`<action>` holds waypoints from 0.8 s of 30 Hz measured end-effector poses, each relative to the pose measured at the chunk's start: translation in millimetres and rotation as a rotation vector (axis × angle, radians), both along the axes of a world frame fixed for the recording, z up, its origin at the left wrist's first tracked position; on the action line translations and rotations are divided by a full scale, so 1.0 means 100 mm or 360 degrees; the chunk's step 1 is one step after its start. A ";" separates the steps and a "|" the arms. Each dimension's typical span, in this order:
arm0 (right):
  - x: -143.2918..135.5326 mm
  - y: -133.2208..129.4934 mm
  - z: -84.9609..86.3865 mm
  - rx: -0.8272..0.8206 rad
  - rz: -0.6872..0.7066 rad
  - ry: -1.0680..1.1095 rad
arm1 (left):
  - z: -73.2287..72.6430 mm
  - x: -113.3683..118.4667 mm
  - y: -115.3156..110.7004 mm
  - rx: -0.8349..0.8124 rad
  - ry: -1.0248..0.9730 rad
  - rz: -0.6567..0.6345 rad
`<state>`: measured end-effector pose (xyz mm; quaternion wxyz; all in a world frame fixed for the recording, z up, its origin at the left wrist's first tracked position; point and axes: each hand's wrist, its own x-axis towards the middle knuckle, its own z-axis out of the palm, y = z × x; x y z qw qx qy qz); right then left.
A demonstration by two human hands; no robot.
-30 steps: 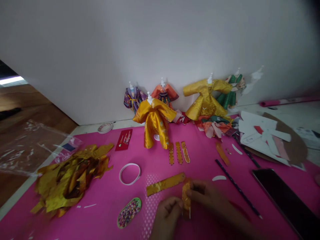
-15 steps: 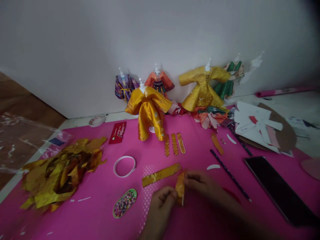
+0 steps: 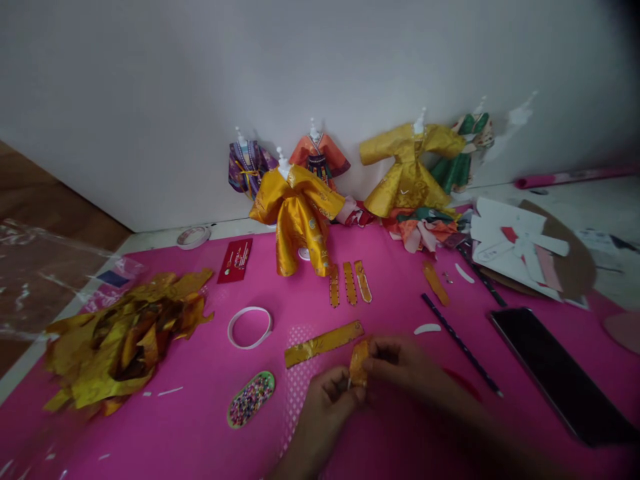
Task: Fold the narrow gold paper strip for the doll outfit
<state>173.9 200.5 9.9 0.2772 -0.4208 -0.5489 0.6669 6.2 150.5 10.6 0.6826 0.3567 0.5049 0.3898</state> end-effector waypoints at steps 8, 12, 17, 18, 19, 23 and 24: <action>0.00 -0.01 0.00 0.0006 0.0006 -0.0021 | -0.01 0.00 -0.01 -0.0007 -0.0048 0.0010; 0.00 -0.01 0.01 0.0012 -0.0007 -0.0029 | -0.12 -0.01 -0.02 0.0005 -0.0032 0.0035; 0.01 -0.02 0.00 -0.0004 0.0015 -0.0021 | -0.23 -0.01 -0.04 0.0018 -0.0018 0.0058; 0.01 -0.02 0.00 -0.0004 0.0009 -0.0023 | -0.23 -0.01 -0.04 0.0020 -0.0018 0.0055; 0.01 -0.01 0.00 -0.0001 -0.0003 -0.0023 | -0.23 -0.01 -0.04 0.0023 -0.0018 0.0053; 0.02 0.03 -0.01 0.0011 -0.0058 -0.0011 | -0.18 -0.01 -0.05 0.0042 -0.0030 0.0043; 0.02 0.03 0.00 0.0012 -0.0071 -0.0008 | -0.16 -0.01 -0.04 0.0044 -0.0036 0.0040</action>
